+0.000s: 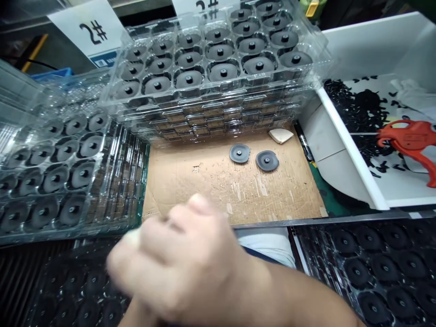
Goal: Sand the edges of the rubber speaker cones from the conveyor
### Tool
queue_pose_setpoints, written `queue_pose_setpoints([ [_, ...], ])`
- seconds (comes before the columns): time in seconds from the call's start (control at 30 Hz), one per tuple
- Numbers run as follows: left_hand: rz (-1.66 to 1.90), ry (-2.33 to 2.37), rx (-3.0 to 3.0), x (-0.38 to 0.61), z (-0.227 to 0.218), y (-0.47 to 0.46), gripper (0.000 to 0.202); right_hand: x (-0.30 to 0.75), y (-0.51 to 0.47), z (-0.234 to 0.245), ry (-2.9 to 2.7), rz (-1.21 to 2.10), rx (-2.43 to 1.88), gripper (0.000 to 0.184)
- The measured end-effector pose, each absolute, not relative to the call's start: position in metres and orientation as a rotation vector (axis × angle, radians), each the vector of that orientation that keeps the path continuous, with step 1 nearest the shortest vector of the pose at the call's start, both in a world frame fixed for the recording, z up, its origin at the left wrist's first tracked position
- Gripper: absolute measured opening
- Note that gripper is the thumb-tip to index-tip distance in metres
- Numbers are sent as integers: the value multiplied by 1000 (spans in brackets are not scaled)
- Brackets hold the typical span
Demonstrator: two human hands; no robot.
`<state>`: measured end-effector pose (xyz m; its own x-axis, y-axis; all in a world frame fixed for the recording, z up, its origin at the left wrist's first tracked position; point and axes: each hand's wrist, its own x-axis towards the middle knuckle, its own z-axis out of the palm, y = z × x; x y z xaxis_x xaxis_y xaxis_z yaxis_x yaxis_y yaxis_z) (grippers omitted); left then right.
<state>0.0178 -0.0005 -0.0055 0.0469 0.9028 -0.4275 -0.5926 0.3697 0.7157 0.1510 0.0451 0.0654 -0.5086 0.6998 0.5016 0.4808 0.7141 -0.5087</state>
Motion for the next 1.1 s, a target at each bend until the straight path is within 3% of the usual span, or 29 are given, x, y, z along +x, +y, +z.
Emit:
queue_pose_setpoints([
  [0.1,1175,963,394,16,-7,-1,46,155,53,55,-2093,566,-813,30],
  [0.23,1258,842,345,10,-3,1,61,173,56,11,-2012,794,-1269,20],
  [0.43,1262,747,300,5,2,5,43,173,26,-58,-2079,1008,-1333,18],
  [0.53,1244,748,298,8,4,6,47,175,26,-44,-2002,1003,-1405,19],
  [0.63,1218,756,302,13,6,4,52,175,36,3,-1807,907,-1413,20],
  [0.77,1213,882,294,18,5,0,55,158,44,50,-1903,654,-956,23],
  [0.93,1258,940,286,5,1,1,55,163,40,45,-2123,690,-1259,21],
  [1.1,1264,823,352,0,5,6,50,183,29,42,-1903,878,-1239,21],
])
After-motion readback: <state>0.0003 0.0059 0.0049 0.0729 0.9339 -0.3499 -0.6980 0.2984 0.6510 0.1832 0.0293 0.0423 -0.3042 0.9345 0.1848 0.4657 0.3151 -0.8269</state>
